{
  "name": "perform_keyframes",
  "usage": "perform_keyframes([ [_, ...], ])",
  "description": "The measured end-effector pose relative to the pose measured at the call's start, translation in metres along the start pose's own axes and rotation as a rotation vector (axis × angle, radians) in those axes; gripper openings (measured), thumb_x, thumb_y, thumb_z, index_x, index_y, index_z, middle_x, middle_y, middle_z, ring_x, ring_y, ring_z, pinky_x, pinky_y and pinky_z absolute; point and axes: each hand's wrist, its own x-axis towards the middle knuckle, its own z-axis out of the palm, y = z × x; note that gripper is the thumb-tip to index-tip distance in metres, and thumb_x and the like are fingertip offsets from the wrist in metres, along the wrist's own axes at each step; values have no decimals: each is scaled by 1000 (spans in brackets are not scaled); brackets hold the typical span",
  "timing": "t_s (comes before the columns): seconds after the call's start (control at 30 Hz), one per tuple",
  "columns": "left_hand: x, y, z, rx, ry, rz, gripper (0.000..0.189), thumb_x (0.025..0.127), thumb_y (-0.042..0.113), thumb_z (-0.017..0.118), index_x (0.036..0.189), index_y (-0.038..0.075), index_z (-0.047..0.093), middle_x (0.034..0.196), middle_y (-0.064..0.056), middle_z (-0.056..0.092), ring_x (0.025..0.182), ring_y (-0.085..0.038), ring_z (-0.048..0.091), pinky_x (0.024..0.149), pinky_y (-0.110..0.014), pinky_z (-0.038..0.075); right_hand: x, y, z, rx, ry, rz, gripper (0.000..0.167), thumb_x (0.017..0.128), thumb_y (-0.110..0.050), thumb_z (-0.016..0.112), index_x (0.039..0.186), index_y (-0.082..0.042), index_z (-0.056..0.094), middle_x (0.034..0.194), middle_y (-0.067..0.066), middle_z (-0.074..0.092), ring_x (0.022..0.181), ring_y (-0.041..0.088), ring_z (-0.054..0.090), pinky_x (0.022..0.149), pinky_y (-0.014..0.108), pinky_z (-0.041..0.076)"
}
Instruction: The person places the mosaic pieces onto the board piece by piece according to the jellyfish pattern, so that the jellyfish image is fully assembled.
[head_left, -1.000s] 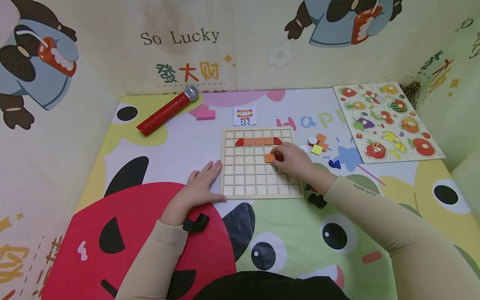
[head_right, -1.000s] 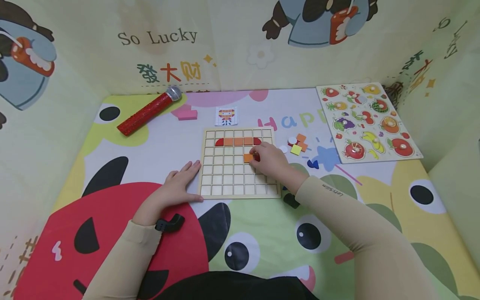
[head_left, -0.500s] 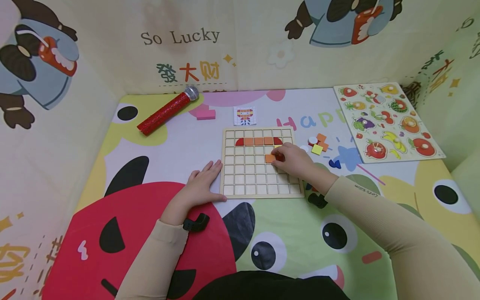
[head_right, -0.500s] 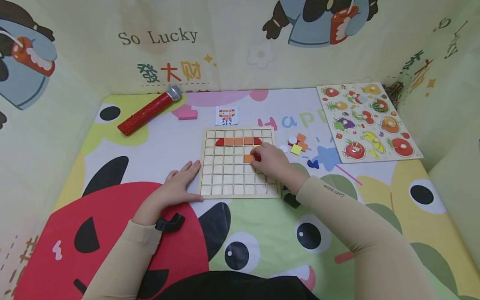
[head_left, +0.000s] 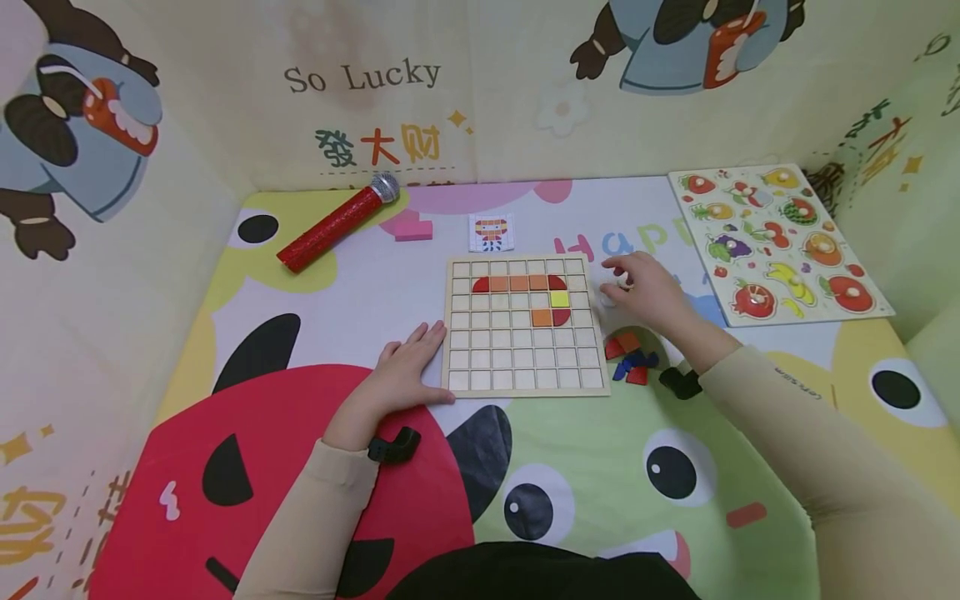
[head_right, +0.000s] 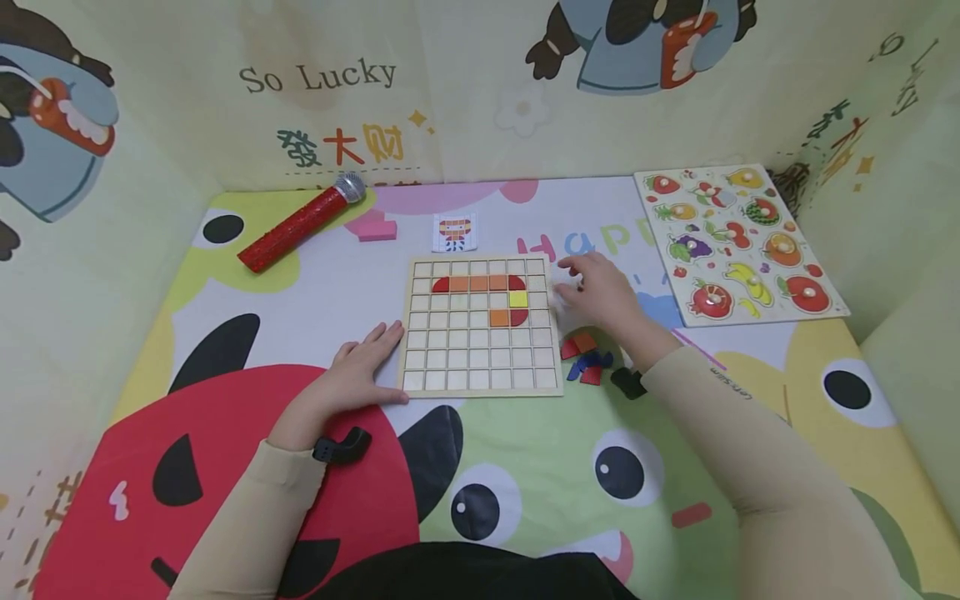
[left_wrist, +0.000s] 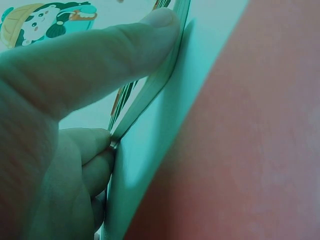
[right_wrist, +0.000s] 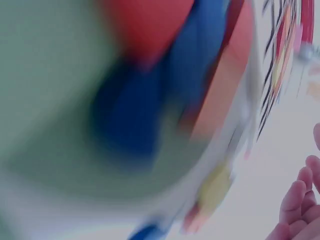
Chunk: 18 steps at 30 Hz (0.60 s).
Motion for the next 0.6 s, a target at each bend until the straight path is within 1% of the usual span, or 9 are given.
perform_keyframes([
  [0.07,0,0,0,0,-3,-1,106,64,43,77,147,19,15,153,1,15,141,-23,8,106,-54,13,-1,14,-10,-40,12,30,44,89,-26,55,126,-4,49,115,19,49,95,32,45,76,44,42],
  [0.13,0,0,0,-2,-4,-1,106,64,43,77,147,20,14,153,1,15,141,-23,8,107,-54,13,-3,27,-17,-76,-2,78,46,89,-29,52,128,-4,47,118,20,48,99,34,45,77,47,42],
  [0.2,0,0,0,0,-3,0,106,64,43,77,147,19,15,153,1,15,141,-23,8,107,-54,13,-6,39,-21,-98,-38,122,47,90,-30,49,129,-5,45,121,21,46,102,35,45,79,49,42],
  [0.27,0,-1,0,0,-2,1,107,64,43,77,146,19,15,153,1,15,141,-22,8,107,-54,13,-8,48,-24,-108,-83,147,48,89,-31,48,130,-5,44,122,21,44,101,35,45,78,49,42],
  [0.33,0,-1,0,1,-2,-1,107,63,44,77,146,19,15,153,2,15,141,-22,8,107,-54,13,-10,54,-24,-117,-112,151,49,89,-32,48,130,-5,44,120,22,45,98,35,45,76,48,42],
  [0.43,0,-2,0,-3,1,1,107,63,44,77,146,19,15,153,2,15,141,-22,7,107,-54,13,-11,59,-23,-126,-132,147,50,88,-33,51,129,-5,45,116,20,46,95,33,45,73,44,42],
  [0.6,1,-1,0,-5,6,12,107,63,44,77,146,19,15,153,2,16,141,-22,8,106,-54,14,-11,63,-23,-112,-163,156,52,88,-36,54,128,-4,45,118,20,47,97,32,45,75,44,42],
])
